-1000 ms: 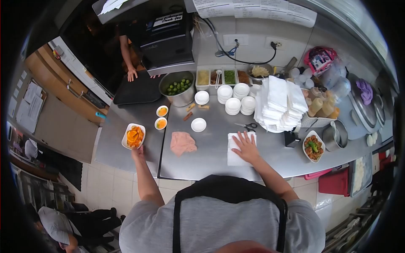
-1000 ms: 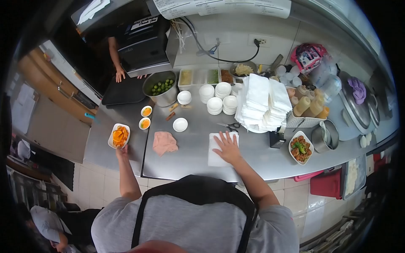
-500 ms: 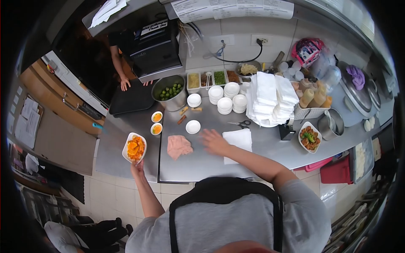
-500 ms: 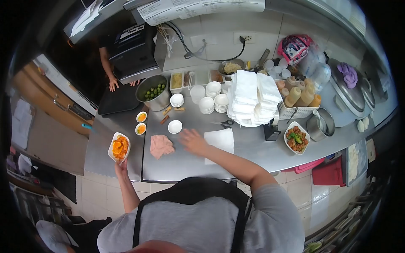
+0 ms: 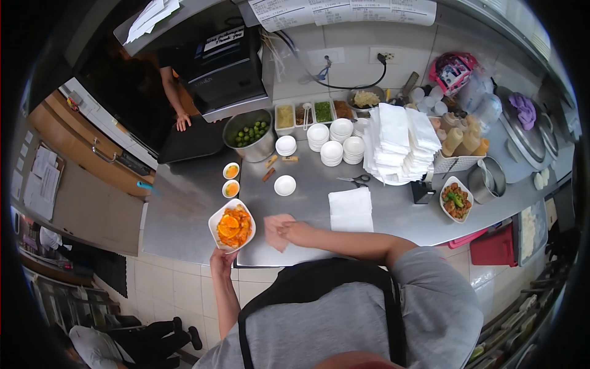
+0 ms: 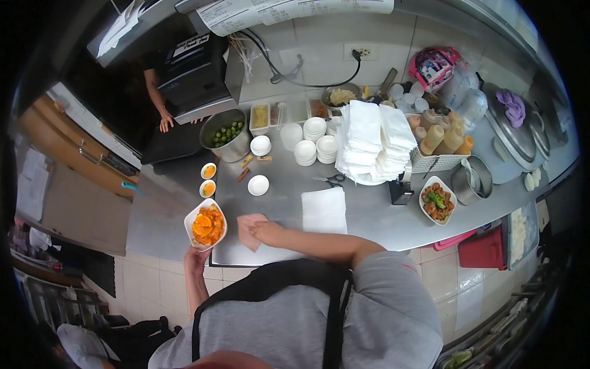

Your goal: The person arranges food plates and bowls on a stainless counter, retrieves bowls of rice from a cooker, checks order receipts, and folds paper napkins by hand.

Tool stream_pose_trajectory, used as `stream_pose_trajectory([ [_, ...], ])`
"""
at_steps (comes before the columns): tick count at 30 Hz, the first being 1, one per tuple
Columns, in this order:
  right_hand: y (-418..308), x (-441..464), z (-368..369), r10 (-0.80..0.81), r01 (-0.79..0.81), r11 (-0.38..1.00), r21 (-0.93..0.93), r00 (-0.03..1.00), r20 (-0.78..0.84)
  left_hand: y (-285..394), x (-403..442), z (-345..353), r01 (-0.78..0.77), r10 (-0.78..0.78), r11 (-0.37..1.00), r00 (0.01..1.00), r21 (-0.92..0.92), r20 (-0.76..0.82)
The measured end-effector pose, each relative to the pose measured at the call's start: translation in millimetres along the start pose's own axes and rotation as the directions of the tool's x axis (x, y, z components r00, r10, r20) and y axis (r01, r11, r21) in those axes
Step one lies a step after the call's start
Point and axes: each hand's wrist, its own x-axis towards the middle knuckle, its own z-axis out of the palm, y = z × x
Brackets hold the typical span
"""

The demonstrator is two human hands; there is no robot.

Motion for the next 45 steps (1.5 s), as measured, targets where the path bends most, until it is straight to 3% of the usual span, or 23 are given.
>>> stream_pose_trajectory([
  [2,4.9,-27.2,-6.3,0.069,-0.064,0.994,0.087,0.996,-0.056,-9.9,2.0,2.9,0.035,-0.036,0.999,0.999,0.031,0.032],
  [5,17.1,-43.1,-7.1,-0.017,0.015,0.999,-0.045,0.999,-0.049,-14.5,2.5,18.5,0.097,-0.101,0.989,0.994,0.114,0.033],
  [7,30.3,-37.9,-9.5,0.341,-0.340,0.940,0.033,0.931,-0.127,-20.2,7.4,29.5,0.098,-0.103,0.991,0.993,0.090,0.051],
  [8,36.4,-33.3,-15.4,0.341,-0.339,0.940,0.032,0.932,-0.125,-23.3,10.5,33.1,0.110,-0.117,0.988,0.991,0.109,0.060],
  [10,50.0,-19.6,-34.5,0.376,-0.409,0.899,-0.155,0.904,-0.204,-30.0,14.2,38.7,0.120,-0.129,0.985,0.989,0.124,0.067],
  [14,67.2,-6.1,-70.2,0.352,-0.400,0.904,-0.148,0.897,-0.268,-35.9,15.4,47.9,0.116,-0.126,0.988,0.987,0.100,0.096],
  [16,51.2,-1.7,-117.2,0.498,-0.495,0.863,0.101,0.867,0.001,-39.2,12.5,45.8,0.112,-0.120,0.990,0.988,0.086,0.100],
  [18,64.8,19.7,-153.7,0.510,-0.512,0.775,0.371,0.853,0.114,-38.9,15.9,43.4,0.113,-0.125,0.987,0.986,0.111,0.107],
  [19,73.7,30.6,-175.3,0.537,-0.433,0.689,0.582,0.843,-0.009,-40.5,18.7,41.9,0.112,-0.123,0.988,0.986,0.109,0.108],
  [20,45.3,29.7,-236.4,0.561,-0.338,0.714,0.613,0.800,-0.212,-45.0,21.1,39.4,0.107,-0.114,0.992,0.986,0.065,0.119],
  [21,55.1,39.1,-259.1,0.442,0.027,0.810,0.585,0.628,-0.641,-49.1,20.9,37.2,0.104,-0.106,0.994,0.986,0.020,0.129],
  [22,61.1,36.4,-304.0,0.560,0.023,0.696,0.717,0.608,-0.563,-49.9,19.7,37.2,0.108,-0.109,0.994,0.986,0.018,0.130],
  [23,52.1,36.2,-346.0,0.550,0.274,0.635,0.722,0.495,-0.672,-49.1,19.1,39.3,0.114,-0.115,0.993,0.985,0.013,0.128],
  [24,67.4,39.8,-380.7,0.567,0.502,0.412,0.760,0.511,-0.646,-48.3,18.2,39.9,0.120,-0.120,0.993,0.985,0.009,0.125],
  [26,62.8,39.0,-427.3,0.579,0.698,0.292,0.654,0.415,-0.701,-49.7,20.0,37.0,0.119,-0.121,0.993,0.985,0.019,0.127],
  [30,54.2,27.6,-441.2,0.549,0.752,0.167,0.638,0.466,-0.694,-52.1,18.7,37.8,0.118,-0.118,0.993,0.988,0.007,0.100],
  [32,42.8,18.8,-423.7,0.626,0.750,0.056,0.659,0.487,-0.609,-53.6,20.6,37.9,0.118,-0.117,0.993,0.988,0.003,0.099],
  [45,36.6,-1.9,-409.6,0.574,0.707,0.119,0.697,0.524,-0.629,-53.4,22.0,36.4,0.130,-0.130,0.991,0.987,0.009,0.094],
])
